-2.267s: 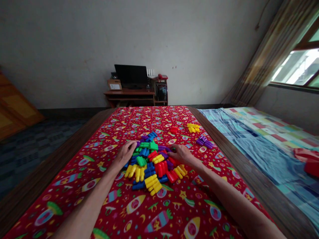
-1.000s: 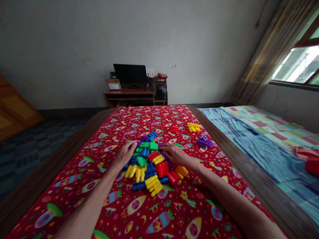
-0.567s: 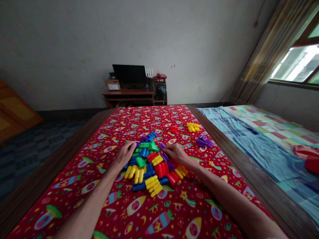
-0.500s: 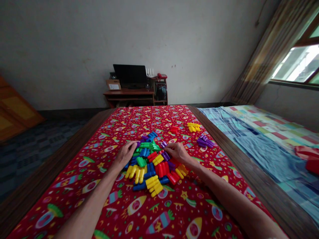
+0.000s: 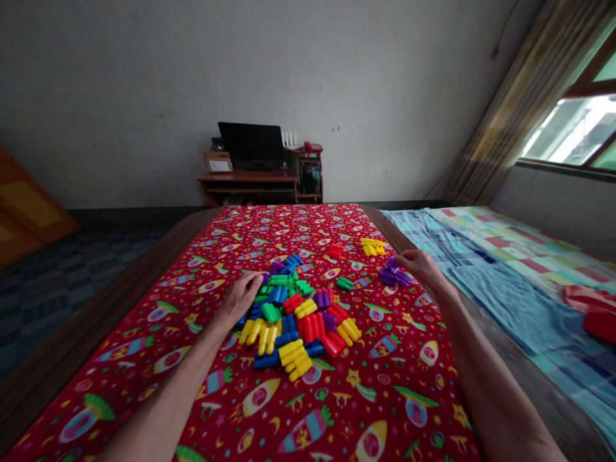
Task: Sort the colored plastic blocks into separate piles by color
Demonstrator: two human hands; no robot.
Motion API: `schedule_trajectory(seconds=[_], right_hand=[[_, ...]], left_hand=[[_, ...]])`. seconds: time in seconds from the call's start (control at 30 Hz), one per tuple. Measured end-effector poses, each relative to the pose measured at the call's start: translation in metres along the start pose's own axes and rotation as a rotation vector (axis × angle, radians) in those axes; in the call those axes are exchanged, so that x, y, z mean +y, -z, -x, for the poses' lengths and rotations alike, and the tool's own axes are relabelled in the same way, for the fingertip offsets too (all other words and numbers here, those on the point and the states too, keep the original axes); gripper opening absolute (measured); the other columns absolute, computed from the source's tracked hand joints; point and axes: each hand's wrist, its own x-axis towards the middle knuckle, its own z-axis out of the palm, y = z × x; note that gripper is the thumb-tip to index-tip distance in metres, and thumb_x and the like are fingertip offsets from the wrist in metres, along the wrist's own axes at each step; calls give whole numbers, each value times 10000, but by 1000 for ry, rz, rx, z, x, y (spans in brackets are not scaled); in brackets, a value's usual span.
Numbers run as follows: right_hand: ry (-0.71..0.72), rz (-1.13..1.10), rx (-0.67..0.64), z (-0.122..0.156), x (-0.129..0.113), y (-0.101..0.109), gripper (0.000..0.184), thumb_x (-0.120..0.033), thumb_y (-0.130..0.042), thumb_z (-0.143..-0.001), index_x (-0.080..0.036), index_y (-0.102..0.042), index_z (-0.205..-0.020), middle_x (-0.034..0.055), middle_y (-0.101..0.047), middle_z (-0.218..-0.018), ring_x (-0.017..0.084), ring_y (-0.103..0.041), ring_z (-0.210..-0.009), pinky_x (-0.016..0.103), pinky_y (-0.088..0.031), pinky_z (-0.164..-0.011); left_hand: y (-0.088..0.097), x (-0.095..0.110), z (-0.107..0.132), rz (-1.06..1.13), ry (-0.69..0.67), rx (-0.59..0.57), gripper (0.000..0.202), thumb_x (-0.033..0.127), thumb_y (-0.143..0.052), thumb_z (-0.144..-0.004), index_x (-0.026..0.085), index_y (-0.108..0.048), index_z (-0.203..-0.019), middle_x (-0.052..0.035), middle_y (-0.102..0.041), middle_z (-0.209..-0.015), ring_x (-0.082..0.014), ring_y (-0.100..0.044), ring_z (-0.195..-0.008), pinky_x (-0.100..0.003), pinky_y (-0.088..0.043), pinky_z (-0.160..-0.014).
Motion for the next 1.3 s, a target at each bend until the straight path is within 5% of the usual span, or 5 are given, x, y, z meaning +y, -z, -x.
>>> schedule_trajectory(seconds=[0.5,0.73,0.87,1.13,1.3], right_hand=[[26,257,130,14,-28,8,355,-328,-463,-877,-141,-671,-658,52,-588,-589,131,-470,-555,268,-268,-542],[771,-92,-263,67,-122,-62,232,-275,-500,-940,-145,-688,-979,81,-709,-855,148,-620,-736,234,-436,-671],[1008,-42,-394,82,-136,-90,194,-176,-503,-938,-128,-656,-1048,123,-698,-977,178,-633,-894,281,-476,-813],[848,-162,-107,53,-103,-70,302,-227,-594,-883,-166,-654,-1172,117,-708,-1051,199,-653,-959,310,-513,-827],[480,-38,180,10,-50,-26,392,-278,-622,-819,-159,-665,-1190,119,-730,-1026,235,-684,-918,335,-515,-832]], left_hand=[[0,-4,0,-9,-10,-2,586,624,-366,-821,164,-684,-998,-111,-711,-1119,-276,-638,-1069,-397,-486,-990],[0,-2,0,-22,-10,-2,576,602,-364,-829,155,-682,-1005,-117,-707,-1125,-278,-640,-1051,-406,-493,-976],[0,-3,0,-29,-6,-2,575,590,-361,-828,146,-678,-1012,-127,-700,-1133,-280,-638,-1054,-414,-486,-985],[0,-2,0,-27,-21,5,564,596,-361,-828,164,-682,-997,-116,-707,-1124,-272,-640,-1055,-400,-491,-980],[1,0,1,-34,-6,-7,580,595,-350,-824,147,-677,-996,-133,-703,-1131,-281,-637,-1062,-415,-484,-988]])
